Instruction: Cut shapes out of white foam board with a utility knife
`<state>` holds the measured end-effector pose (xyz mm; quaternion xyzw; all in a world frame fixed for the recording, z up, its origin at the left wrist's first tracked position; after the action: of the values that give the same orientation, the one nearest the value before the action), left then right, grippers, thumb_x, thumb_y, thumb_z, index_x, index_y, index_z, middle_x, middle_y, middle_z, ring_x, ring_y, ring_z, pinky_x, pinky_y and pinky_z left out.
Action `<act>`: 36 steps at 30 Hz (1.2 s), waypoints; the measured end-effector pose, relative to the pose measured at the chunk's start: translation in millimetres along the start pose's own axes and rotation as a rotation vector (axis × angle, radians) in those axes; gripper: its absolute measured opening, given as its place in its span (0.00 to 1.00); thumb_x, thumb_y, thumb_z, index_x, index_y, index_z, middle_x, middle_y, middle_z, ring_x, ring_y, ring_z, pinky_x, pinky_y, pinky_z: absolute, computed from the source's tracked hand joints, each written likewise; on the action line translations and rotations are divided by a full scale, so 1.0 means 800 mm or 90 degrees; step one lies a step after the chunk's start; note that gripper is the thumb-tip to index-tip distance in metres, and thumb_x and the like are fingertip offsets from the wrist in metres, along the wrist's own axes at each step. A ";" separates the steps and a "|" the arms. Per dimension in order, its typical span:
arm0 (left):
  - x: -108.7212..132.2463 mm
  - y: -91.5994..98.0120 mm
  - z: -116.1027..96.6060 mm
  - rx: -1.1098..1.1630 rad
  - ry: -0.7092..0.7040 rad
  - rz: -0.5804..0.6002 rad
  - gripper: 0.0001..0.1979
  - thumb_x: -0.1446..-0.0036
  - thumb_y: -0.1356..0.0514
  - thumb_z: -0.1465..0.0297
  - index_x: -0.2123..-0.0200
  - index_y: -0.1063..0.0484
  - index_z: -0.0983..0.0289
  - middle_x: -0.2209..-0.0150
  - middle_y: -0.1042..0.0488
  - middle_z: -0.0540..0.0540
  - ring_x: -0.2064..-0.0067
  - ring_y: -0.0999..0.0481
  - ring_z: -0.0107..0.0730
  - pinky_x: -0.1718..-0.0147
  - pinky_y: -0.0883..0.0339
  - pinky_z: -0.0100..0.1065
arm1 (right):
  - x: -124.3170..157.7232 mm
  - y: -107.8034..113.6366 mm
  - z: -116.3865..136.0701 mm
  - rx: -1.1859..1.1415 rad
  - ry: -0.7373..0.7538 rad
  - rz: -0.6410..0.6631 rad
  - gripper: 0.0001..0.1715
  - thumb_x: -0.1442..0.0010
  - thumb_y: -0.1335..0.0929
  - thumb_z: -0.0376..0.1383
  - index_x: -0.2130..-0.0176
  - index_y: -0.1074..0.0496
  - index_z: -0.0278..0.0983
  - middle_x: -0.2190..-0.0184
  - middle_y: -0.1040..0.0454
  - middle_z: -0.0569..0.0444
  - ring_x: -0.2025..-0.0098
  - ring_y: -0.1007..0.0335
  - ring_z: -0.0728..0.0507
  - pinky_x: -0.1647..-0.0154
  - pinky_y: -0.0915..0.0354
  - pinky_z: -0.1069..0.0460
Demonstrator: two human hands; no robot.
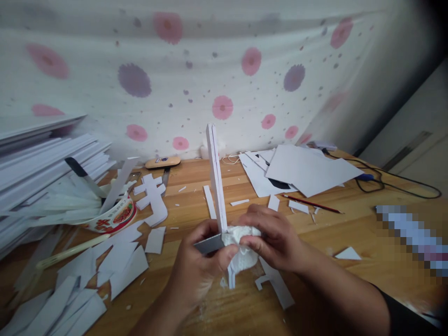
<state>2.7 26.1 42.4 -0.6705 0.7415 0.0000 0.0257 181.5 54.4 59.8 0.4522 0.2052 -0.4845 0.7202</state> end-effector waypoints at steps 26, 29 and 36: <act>0.004 -0.001 0.013 0.022 0.056 0.075 0.14 0.54 0.33 0.62 0.65 0.27 0.61 0.70 0.29 0.51 0.71 0.31 0.30 0.73 0.31 0.31 | 0.002 0.025 -0.011 0.096 0.020 -0.032 0.13 0.36 0.34 0.37 0.51 0.30 0.39 0.68 0.28 0.52 0.68 0.34 0.46 0.69 0.36 0.51; 0.009 -0.007 0.011 0.023 0.094 0.097 0.12 0.56 0.33 0.64 0.66 0.26 0.61 0.69 0.28 0.52 0.68 0.30 0.32 0.72 0.30 0.32 | 0.002 0.048 -0.019 0.132 -0.065 -0.171 0.10 0.37 0.34 0.37 0.55 0.28 0.42 0.69 0.29 0.54 0.69 0.34 0.46 0.69 0.37 0.50; 0.007 -0.008 0.012 0.105 0.145 0.071 0.17 0.58 0.31 0.58 0.67 0.26 0.62 0.69 0.28 0.53 0.69 0.31 0.32 0.73 0.28 0.33 | 0.006 0.045 -0.014 0.050 -0.114 -0.192 0.10 0.36 0.35 0.41 0.57 0.28 0.42 0.69 0.28 0.53 0.70 0.34 0.46 0.71 0.38 0.51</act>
<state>8.6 20.2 32.6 -0.6197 0.7730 -0.1353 -0.0036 217.3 65.4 67.0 0.3991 0.1870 -0.6328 0.6366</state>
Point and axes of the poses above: each hand's wrist, its own x-axis away from the middle knuckle, its own y-axis out of the back of the hand, z = x × y, the point moved 1 cm from there along -x, towards the middle knuckle
